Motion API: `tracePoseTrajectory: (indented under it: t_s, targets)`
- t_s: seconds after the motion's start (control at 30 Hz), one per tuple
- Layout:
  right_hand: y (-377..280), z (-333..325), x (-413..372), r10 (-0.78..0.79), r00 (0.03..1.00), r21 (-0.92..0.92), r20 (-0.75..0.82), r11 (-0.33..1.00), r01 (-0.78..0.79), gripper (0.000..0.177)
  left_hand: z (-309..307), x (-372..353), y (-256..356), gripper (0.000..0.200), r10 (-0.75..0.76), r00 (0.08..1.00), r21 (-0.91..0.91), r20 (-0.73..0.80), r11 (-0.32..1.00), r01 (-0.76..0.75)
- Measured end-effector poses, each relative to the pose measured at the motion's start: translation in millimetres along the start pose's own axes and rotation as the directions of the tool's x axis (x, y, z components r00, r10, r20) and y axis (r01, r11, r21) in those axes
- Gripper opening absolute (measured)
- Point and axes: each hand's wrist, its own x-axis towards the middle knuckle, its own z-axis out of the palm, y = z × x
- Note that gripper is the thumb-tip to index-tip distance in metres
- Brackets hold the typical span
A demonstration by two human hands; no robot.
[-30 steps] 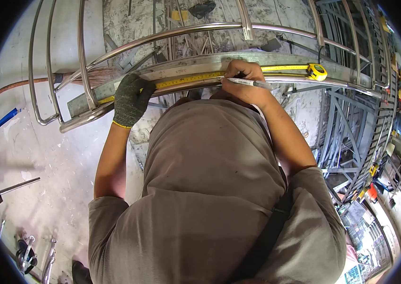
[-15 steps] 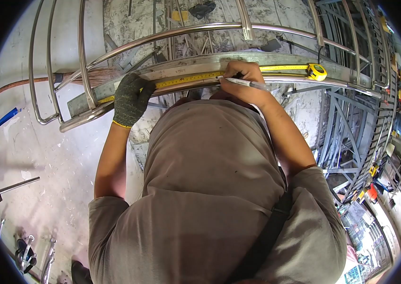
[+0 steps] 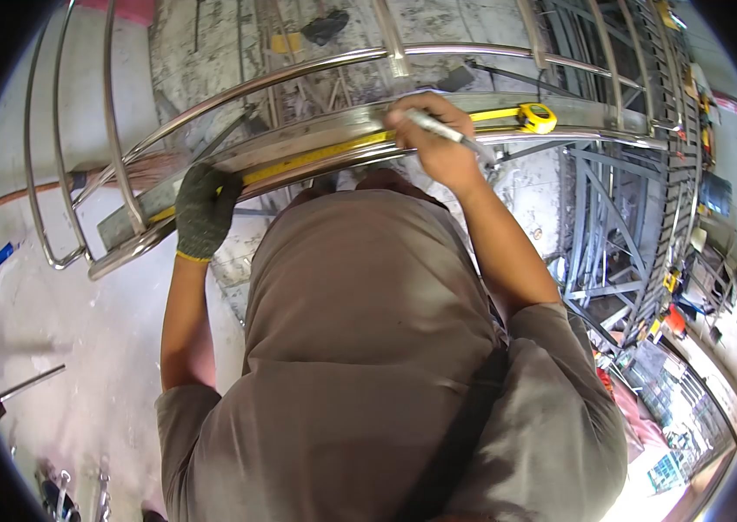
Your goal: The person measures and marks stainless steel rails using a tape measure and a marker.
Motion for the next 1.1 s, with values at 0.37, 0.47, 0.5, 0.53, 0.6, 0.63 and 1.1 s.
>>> tracePoseTrajectory:
  t_s: [0.37, 0.47, 0.5, 0.53, 0.6, 0.63, 1.1]
  targets:
    - [4.3, -227.2, -5.8, -0.080, 0.997, -0.848, -0.007, 0.529, 0.036, 0.057, 0.8, 11.4, 1.3, 0.008, -0.051, 0.996, -0.039, 0.073, 0.998, 0.053]
    - [-9.2, -252.4, 4.0, -0.068, 0.997, -0.864, 0.044, 0.498, 0.072, 0.046, -1.5, 31.3, 15.2, 0.011, -0.089, 0.981, -0.030, 0.172, 0.995, 0.096]
    - [-16.7, -268.6, 7.6, -0.068, 0.998, -0.861, 0.010, 0.506, 0.043, 0.045, -2.1, 40.6, 22.5, 0.012, -0.099, 0.971, -0.023, 0.216, 0.994, 0.107]
    - [-22.9, -291.3, 13.7, -0.090, 0.995, -0.862, 0.034, 0.502, 0.075, 0.043, -2.1, 52.0, 31.4, 0.014, -0.110, 0.962, -0.056, 0.250, 0.990, 0.127]
    - [-53.3, -319.6, 20.5, -0.090, 0.996, -0.917, 0.011, 0.397, 0.046, 0.036, 1.9, 66.8, 28.9, 0.015, -0.113, 0.934, -0.079, 0.339, 0.986, 0.148]
    - [-60.5, -340.8, 23.4, -0.085, 0.996, -0.927, 0.005, 0.373, 0.037, 0.036, 4.9, 73.9, 30.5, 0.016, -0.108, 0.918, -0.097, 0.382, 0.983, 0.156]
    - [-74.3, -436.7, 41.7, 0.093, 0.996, -0.977, 0.013, 0.214, -0.007, 0.029, 49.6, 150.3, 99.5, 0.025, 0.261, 0.792, -0.168, 0.552, 0.965, -0.201]
